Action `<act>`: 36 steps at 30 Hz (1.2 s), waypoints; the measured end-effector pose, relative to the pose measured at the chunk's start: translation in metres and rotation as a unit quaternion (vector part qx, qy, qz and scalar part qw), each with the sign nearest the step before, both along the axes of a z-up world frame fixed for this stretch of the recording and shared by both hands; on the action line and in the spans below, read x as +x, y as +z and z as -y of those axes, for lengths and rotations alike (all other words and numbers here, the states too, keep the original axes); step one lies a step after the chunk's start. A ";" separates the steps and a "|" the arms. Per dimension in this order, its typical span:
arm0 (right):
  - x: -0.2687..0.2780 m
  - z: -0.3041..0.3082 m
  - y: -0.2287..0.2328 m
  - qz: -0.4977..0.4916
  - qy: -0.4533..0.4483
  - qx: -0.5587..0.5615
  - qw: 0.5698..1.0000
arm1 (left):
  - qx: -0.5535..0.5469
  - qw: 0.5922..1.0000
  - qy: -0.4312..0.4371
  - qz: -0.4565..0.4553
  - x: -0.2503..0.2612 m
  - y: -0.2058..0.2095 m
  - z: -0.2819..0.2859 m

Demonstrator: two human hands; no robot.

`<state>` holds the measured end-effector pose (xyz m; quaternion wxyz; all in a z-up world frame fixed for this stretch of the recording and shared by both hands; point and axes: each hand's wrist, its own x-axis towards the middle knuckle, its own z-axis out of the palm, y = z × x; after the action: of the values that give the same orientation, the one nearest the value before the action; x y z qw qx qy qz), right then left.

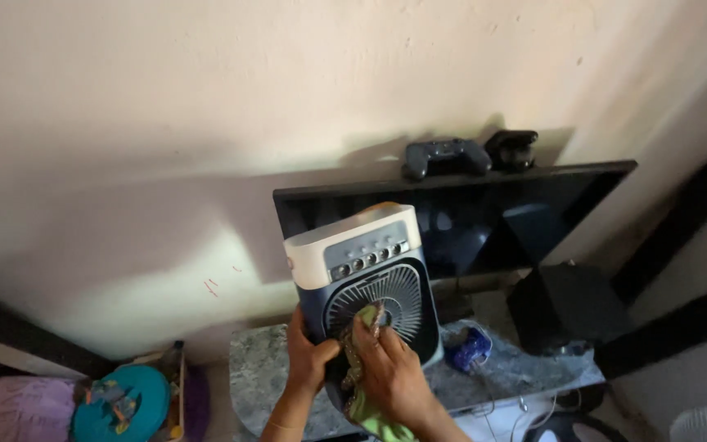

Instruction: Cleaning a television, game controllers, a remote, a small device, and a portable fan with a cloth.

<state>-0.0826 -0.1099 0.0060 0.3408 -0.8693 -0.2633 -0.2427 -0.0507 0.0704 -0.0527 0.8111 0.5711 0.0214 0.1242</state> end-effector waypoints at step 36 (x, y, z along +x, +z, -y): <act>0.035 0.027 -0.039 -0.182 -0.242 -0.087 0.949 | 0.111 0.993 0.049 0.003 0.011 0.008 0.035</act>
<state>-0.0472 -0.1367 -0.0331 0.2375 -0.9625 0.0016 -0.1314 -0.0396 0.0351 -0.0443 0.7359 0.6553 0.0327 0.1672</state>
